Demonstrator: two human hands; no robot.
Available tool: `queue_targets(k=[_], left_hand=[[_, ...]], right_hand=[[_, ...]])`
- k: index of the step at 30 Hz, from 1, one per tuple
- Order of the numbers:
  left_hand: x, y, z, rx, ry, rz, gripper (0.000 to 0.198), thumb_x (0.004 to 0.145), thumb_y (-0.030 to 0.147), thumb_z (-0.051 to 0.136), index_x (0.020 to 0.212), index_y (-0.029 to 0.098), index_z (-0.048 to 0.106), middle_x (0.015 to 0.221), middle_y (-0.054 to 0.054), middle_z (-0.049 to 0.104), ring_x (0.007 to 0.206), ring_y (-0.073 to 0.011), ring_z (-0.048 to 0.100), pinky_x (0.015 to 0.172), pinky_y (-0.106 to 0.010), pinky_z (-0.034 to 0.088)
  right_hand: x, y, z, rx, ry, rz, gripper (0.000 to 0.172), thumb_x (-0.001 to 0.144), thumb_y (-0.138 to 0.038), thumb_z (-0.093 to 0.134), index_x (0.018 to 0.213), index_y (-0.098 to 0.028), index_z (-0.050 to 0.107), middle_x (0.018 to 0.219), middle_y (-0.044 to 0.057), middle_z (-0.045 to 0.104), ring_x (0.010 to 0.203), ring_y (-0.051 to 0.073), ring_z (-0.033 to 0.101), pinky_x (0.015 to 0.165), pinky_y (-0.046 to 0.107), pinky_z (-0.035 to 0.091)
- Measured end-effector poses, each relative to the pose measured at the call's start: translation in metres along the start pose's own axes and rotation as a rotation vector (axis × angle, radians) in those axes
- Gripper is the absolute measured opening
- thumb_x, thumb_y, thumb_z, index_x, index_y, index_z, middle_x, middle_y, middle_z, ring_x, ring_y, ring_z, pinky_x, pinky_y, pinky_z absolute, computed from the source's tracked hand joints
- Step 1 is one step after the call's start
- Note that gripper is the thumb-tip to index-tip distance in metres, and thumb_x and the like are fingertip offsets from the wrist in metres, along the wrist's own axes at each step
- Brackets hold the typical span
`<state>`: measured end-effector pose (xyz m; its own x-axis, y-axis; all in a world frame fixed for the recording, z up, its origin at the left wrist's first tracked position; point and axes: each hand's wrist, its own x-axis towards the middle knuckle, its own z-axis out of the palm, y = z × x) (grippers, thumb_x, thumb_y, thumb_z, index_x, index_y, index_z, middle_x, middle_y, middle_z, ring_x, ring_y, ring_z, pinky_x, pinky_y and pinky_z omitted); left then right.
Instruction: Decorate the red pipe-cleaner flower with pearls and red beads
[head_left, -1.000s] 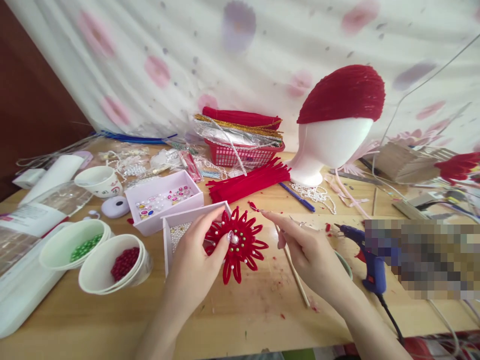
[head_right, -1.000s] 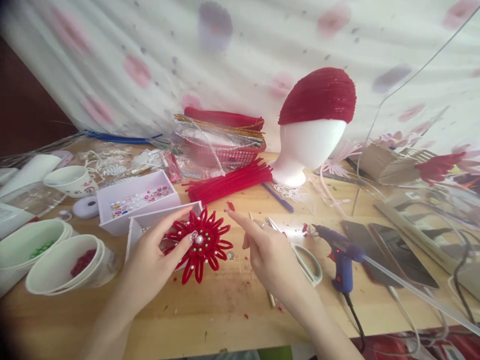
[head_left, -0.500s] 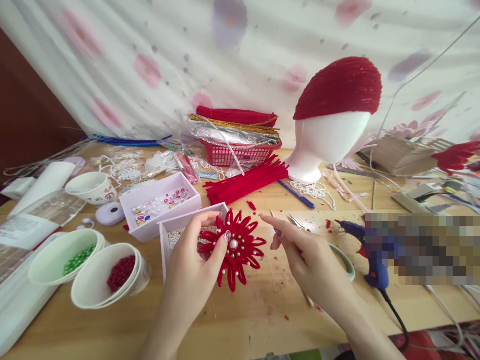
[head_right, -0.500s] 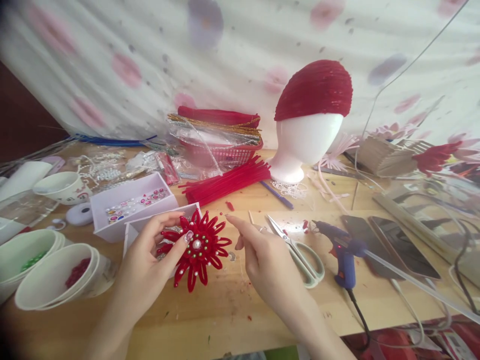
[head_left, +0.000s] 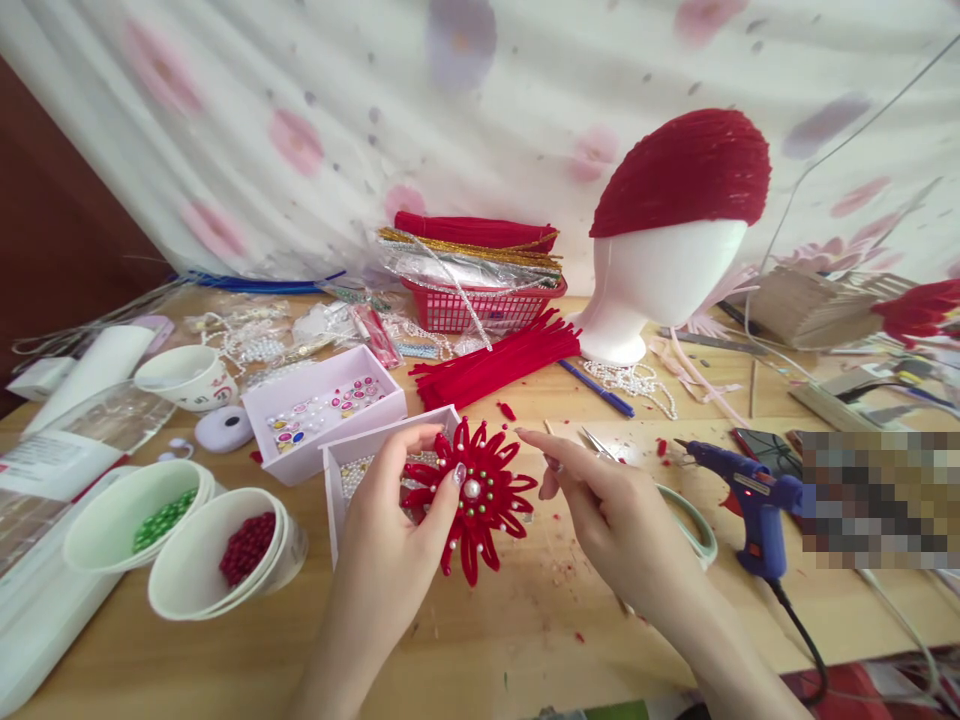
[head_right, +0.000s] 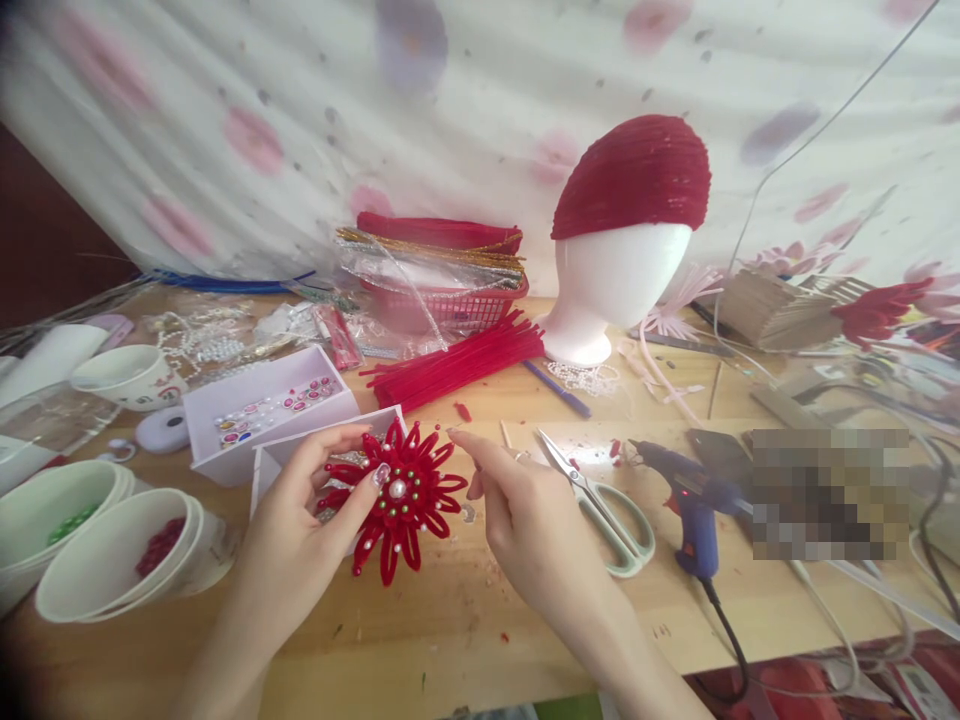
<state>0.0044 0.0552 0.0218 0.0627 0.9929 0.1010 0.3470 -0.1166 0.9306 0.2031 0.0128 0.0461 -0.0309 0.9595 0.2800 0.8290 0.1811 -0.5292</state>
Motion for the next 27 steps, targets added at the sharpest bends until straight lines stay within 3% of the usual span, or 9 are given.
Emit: queue_targets(k=[7,15,24,27], left_hand=[[0.0001,0.0004,0.0001,-0.012,0.006,0.005,0.028,0.090,0.031,0.060,0.117,0.027,0.060,0.124,-0.006,0.068,0.114,-0.0260,0.067,0.100,-0.045,0.053],[-0.0005,0.0021,0.0003,-0.024,0.003,-0.008,0.027,0.090,0.031,0.059,0.117,0.027,0.061,0.123,-0.006,0.069,0.110,-0.0248,0.068,0.092,-0.041,0.056],[-0.0009,0.0028,0.0005,-0.032,0.005,-0.021,0.028,0.090,0.031,0.060,0.118,0.027,0.061,0.124,-0.006,0.068,0.110,-0.0243,0.067,0.094,-0.041,0.054],[-0.0003,0.0014,-0.0001,-0.026,-0.004,-0.015,0.027,0.090,0.032,0.060,0.117,0.028,0.061,0.124,-0.005,0.068,0.109,-0.0239,0.067,0.092,-0.041,0.054]], right_hand=[[0.0005,0.0008,0.0025,0.015,0.005,0.002,0.053,0.090,-0.006,0.039,0.132,-0.022,0.066,0.073,-0.001,0.071,0.050,0.013,0.056,0.051,0.023,0.042],[-0.0009,0.0008,0.0039,0.034,0.006,0.007,0.054,0.089,-0.004,0.040,0.133,-0.022,0.065,0.072,-0.002,0.070,0.055,0.014,0.061,0.055,0.023,0.045],[-0.0043,-0.0004,0.0030,0.027,0.032,0.020,0.047,0.092,-0.009,0.039,0.127,-0.016,0.069,0.071,0.000,0.071,0.055,0.014,0.063,0.056,0.024,0.047],[-0.0073,0.0011,0.0024,0.008,0.045,0.014,0.047,0.092,-0.009,0.038,0.128,-0.016,0.069,0.071,-0.001,0.071,0.047,0.012,0.055,0.050,0.023,0.043]])
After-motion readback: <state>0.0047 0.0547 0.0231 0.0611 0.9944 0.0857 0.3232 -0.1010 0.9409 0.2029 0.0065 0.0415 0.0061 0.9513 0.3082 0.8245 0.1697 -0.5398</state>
